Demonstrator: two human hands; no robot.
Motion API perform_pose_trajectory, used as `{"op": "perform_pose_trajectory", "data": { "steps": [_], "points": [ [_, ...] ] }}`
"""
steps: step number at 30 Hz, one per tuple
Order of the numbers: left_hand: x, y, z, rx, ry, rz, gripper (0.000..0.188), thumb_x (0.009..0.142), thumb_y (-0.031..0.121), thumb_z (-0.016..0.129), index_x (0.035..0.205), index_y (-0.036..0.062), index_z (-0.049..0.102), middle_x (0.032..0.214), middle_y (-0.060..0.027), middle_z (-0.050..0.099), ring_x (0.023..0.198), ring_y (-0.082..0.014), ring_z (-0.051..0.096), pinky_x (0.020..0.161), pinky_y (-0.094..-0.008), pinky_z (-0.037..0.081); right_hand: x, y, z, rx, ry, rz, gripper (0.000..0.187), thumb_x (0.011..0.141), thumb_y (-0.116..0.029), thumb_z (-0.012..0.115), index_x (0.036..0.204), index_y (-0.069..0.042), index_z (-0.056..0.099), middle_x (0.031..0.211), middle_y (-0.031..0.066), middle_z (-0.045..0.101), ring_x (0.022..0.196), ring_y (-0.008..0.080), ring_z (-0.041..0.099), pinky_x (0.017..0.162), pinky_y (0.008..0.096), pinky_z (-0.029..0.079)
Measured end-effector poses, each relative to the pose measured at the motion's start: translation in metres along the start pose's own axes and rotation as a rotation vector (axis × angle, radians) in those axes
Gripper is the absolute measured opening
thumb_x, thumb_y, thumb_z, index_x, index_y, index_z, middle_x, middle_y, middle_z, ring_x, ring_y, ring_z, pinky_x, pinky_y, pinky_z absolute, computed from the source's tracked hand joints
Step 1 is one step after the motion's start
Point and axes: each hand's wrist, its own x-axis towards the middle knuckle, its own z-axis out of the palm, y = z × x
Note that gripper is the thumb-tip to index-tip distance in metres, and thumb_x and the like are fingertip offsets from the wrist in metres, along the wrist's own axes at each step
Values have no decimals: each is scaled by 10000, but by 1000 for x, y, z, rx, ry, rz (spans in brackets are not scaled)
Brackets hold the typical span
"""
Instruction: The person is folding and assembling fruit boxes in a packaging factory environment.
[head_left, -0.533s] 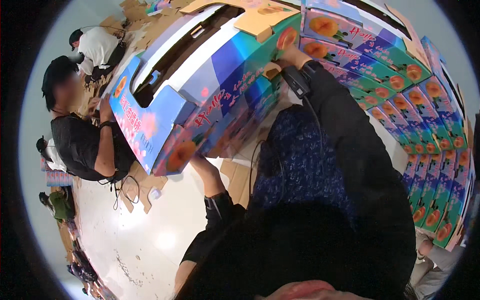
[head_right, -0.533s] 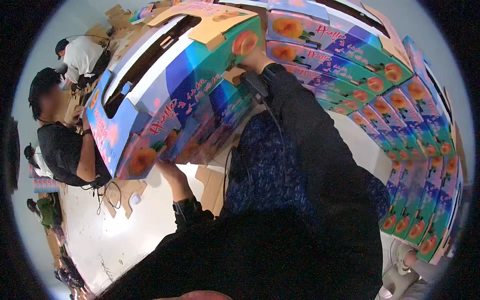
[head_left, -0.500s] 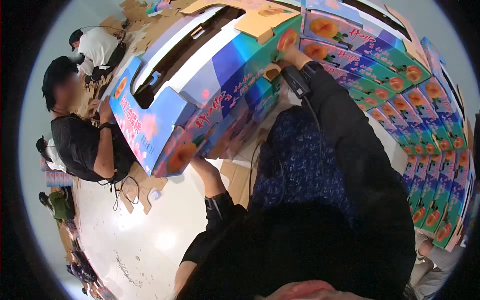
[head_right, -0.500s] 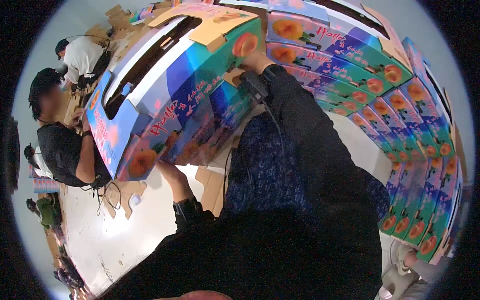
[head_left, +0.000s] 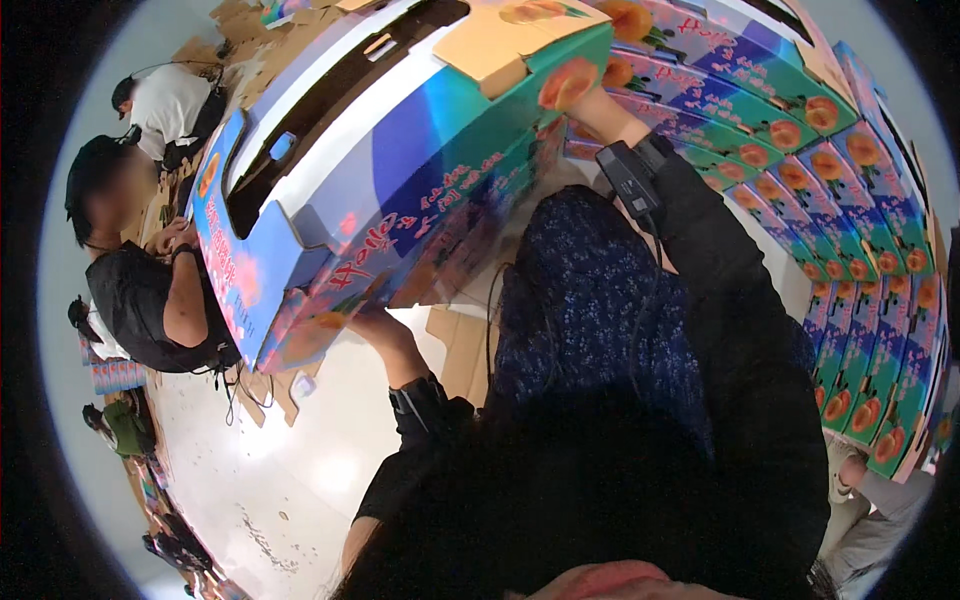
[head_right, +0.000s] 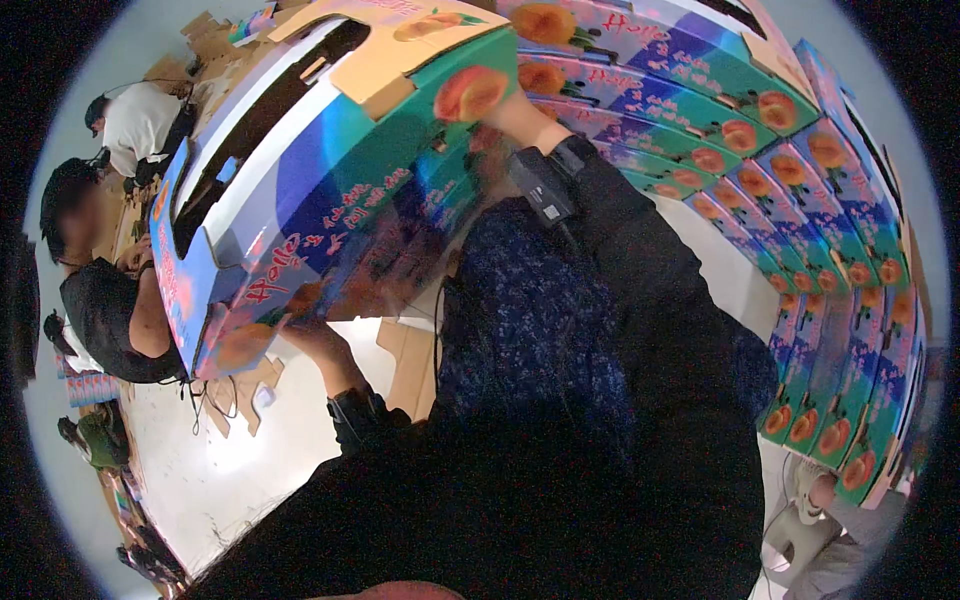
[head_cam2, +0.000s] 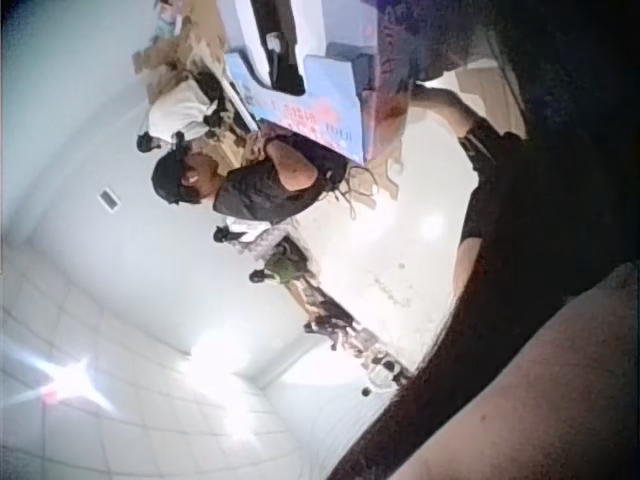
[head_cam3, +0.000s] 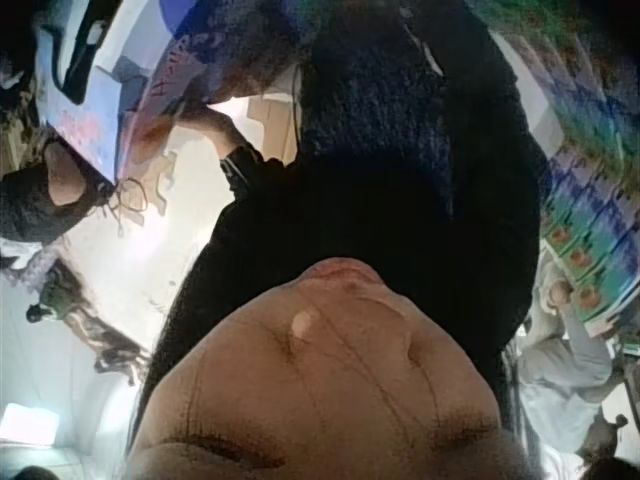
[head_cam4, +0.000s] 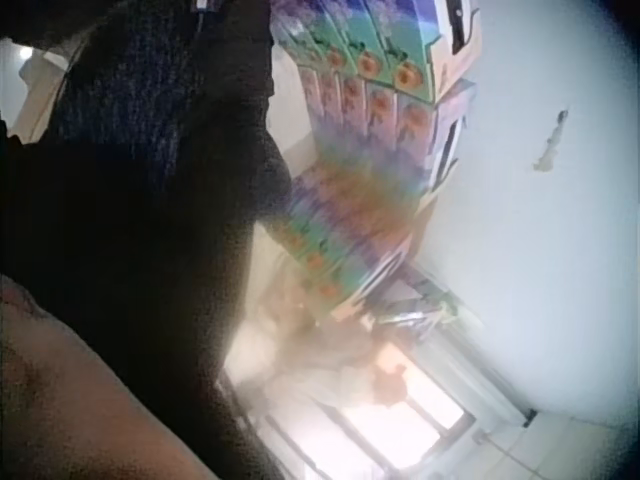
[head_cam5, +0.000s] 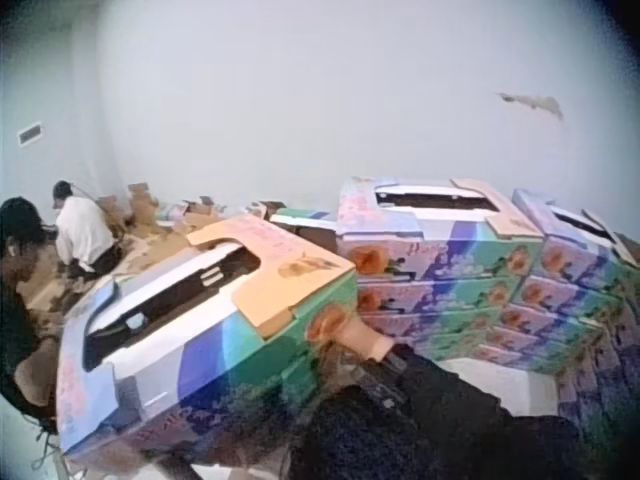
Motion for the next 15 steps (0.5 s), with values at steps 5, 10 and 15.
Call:
{"op": "perform_pose_trajectory", "data": {
  "steps": [5, 10, 15],
  "points": [
    [-5, 8, 13, -51, -48, 51, 360, 921, 242, 466, 1203, 20, 476, 1167, -103, 547, 1043, -242, 575, 856, -405, 512, -10, -10, -2, 73, 26, -33, 314, 806, -193, 699, 1085, -104, 586, 1072, 57, 627, 983, 154, 600, 834, 317, 498],
    [-11, 9, 13, 4, 43, 76, 427, 963, 394, 424, 1215, 53, 474, 1135, -73, 555, 1051, -200, 527, 929, -384, 422, -21, -56, 23, 108, 220, -207, 196, 777, -59, 642, 590, -4, 627, 673, 155, 652, 618, 247, 628, 532, 319, 513],
    [-15, 8, 15, -6, 42, 95, 355, 969, 282, 435, 1229, 44, 470, 1154, -75, 542, 1083, -193, 503, 939, -373, 412, -30, -62, 21, -8, 246, -196, 153, 758, -31, 640, 609, 1, 637, 682, 157, 654, 626, 254, 630, 544, 336, 522]
  ]
}}
